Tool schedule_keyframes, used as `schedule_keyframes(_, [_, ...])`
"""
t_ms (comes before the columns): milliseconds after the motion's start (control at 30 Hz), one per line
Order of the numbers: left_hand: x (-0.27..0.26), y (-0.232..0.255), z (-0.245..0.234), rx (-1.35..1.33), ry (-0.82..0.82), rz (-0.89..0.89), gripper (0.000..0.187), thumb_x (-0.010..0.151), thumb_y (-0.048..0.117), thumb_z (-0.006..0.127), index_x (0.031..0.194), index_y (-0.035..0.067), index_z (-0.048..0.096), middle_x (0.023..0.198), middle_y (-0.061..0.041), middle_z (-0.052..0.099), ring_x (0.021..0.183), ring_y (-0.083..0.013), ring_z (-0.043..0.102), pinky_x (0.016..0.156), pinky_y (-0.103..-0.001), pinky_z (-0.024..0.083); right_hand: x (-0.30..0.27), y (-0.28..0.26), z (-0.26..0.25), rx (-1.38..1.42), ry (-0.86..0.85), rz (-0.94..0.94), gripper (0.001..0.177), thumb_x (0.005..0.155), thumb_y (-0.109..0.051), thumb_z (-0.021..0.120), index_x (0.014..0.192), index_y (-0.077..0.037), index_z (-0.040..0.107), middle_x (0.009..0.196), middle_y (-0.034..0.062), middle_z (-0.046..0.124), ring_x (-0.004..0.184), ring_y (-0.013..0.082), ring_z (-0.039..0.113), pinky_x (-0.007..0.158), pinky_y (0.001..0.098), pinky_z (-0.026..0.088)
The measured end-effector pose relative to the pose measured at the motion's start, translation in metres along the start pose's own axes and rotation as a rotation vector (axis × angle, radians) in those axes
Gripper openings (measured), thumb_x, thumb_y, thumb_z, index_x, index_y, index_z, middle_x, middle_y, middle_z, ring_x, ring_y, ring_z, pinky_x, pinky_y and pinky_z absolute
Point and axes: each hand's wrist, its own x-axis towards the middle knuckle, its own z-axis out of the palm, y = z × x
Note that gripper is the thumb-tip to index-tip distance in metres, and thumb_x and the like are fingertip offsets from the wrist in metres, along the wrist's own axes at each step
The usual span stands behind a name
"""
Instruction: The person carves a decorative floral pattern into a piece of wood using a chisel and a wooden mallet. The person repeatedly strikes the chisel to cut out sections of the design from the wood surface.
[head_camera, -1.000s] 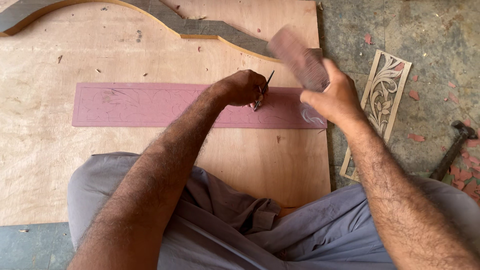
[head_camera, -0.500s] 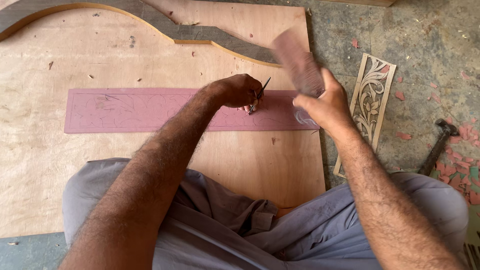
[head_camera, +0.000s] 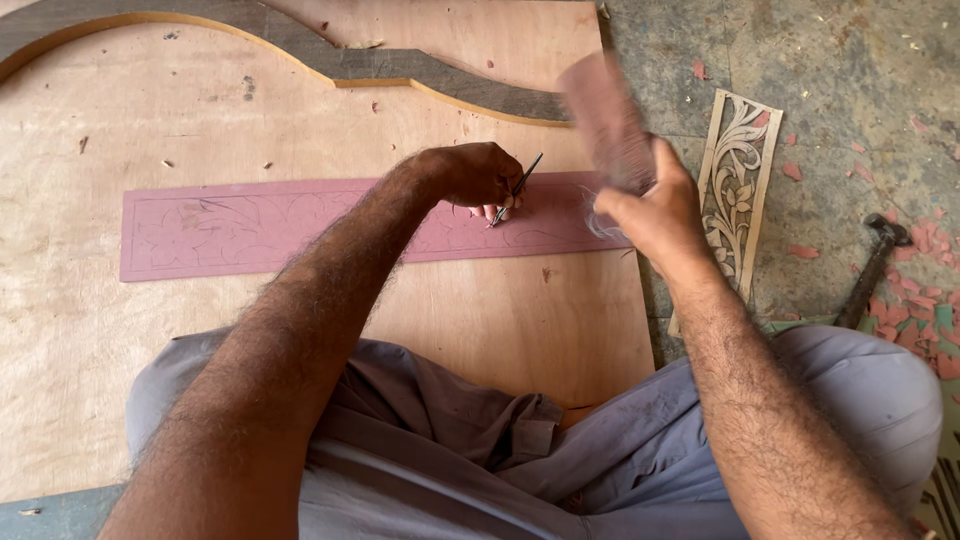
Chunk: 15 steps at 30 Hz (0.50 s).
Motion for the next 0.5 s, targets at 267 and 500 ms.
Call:
schedule_keyframes(267, [0.002,-0.001,-0.002,0.036,-0.032,0.022,0.018,0.100,0.018,0.060,0.111,0.012,0.072,0.101,-0.006,0.078,0.091,-0.0157,0.075,0.081,-0.033,0.062,-0.011,0.005,0.002,0.138,-0.015,0.022,0.080,0.065,-0.009,0.077,0.142,-0.009,0.052,0.123,0.0095,0.069,0.115,0.0248,0.067,0.096,0.0424,0.058])
schedule_keyframes(500, [-0.008,0.006,-0.005,0.083,-0.071,0.050,0.019,0.101,0.019,0.058,0.114,0.015,0.072,0.102,-0.003,0.077,0.092,-0.0126,0.075,0.083,-0.034,0.063,-0.022,0.010,0.018,0.138,0.028,0.110,0.076,0.070,-0.012,0.077,0.142,-0.006,0.050,0.119,0.0126,0.068,0.109,0.0281,0.067,0.091,0.0464,0.059])
